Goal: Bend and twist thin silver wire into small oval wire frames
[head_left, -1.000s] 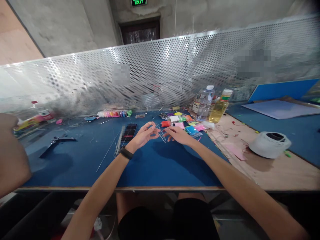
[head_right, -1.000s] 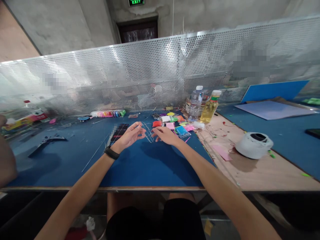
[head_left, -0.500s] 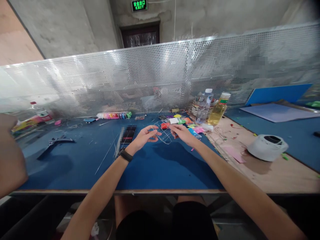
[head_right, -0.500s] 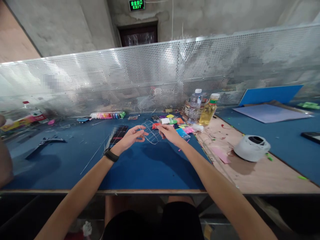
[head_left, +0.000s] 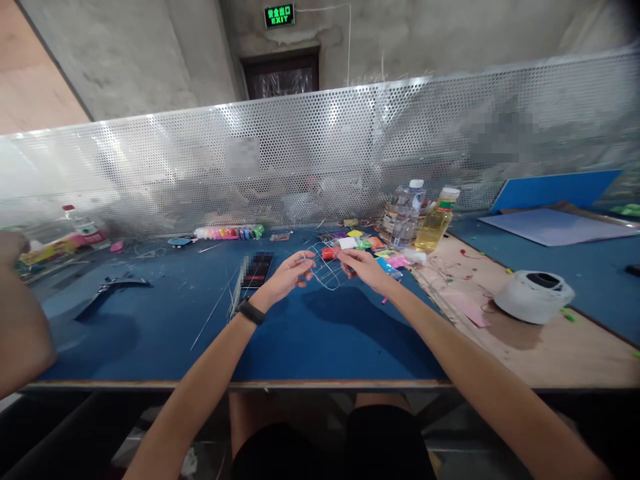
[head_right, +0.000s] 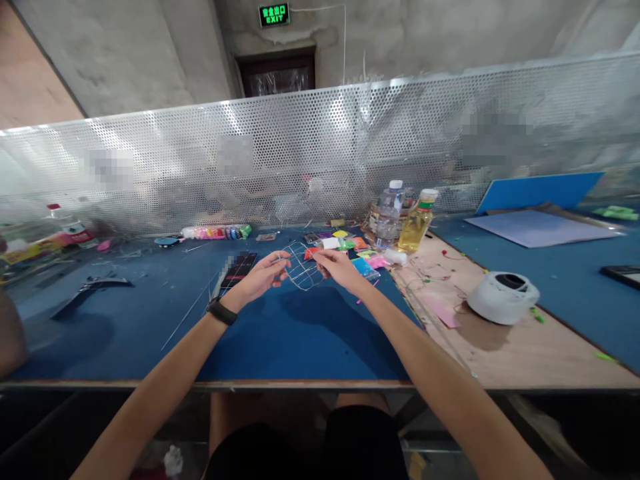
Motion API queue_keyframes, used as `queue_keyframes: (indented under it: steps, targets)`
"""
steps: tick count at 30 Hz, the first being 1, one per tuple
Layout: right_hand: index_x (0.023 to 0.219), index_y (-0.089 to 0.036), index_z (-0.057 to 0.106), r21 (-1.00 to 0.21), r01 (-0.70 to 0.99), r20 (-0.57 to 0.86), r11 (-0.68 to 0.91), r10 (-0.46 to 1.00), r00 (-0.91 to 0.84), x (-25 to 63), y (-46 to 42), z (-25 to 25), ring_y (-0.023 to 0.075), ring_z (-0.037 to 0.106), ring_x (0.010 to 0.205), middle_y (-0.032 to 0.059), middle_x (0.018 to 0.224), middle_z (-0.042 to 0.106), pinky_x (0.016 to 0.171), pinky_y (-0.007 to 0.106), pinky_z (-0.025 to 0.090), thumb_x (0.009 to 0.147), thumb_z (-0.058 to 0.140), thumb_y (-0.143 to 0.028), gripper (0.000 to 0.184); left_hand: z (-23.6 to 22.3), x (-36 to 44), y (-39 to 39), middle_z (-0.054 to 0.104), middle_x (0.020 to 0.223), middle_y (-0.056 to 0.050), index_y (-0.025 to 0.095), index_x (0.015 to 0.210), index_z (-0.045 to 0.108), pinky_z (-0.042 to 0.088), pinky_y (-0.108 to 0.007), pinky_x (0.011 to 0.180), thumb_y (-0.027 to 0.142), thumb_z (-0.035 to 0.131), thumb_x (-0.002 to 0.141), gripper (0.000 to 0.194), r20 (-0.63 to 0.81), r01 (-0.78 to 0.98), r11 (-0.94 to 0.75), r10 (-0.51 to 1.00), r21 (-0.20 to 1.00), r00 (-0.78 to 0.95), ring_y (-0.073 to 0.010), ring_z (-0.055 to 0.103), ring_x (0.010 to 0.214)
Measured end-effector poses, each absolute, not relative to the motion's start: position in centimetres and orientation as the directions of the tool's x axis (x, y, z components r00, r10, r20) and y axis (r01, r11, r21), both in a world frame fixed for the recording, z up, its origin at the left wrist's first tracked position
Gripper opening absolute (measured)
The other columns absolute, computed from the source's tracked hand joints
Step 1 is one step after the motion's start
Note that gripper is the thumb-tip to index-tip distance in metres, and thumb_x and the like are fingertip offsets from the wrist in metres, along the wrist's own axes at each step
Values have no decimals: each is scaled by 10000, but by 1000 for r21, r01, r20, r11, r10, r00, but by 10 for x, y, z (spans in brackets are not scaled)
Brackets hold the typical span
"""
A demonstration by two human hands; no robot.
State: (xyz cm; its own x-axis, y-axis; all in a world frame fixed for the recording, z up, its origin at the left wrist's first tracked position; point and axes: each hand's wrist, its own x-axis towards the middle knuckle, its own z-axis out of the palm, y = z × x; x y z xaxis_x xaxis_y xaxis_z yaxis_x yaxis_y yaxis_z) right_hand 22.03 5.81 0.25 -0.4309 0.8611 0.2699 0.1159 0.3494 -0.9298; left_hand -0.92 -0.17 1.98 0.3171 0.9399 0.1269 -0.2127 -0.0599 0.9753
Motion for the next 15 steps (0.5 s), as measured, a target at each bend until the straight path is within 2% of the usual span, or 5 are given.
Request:
queue_keyframes:
  steps: [5,15]
  targets:
    - [788,-216,577,-928,116,280,354,868,-410,220,60,1,110,479,533,-17,665,553,527,255,406,827,555,-610,397,19,-9,-1,541,865,5,220,1081,581,292,-150,473,345,743,772,371,135,-253,-53,937,966,321,-43,501,627]
    - [777,-227,549,-905,169,296,391,862,-411,220,60,1,117,485,542,3,699,564,518,254,415,866,517,-587,372,12,-9,2,534,850,7,229,1173,556,331,-186,530,313,737,781,440,168,-209,-105,937,972,307,-68,523,681]
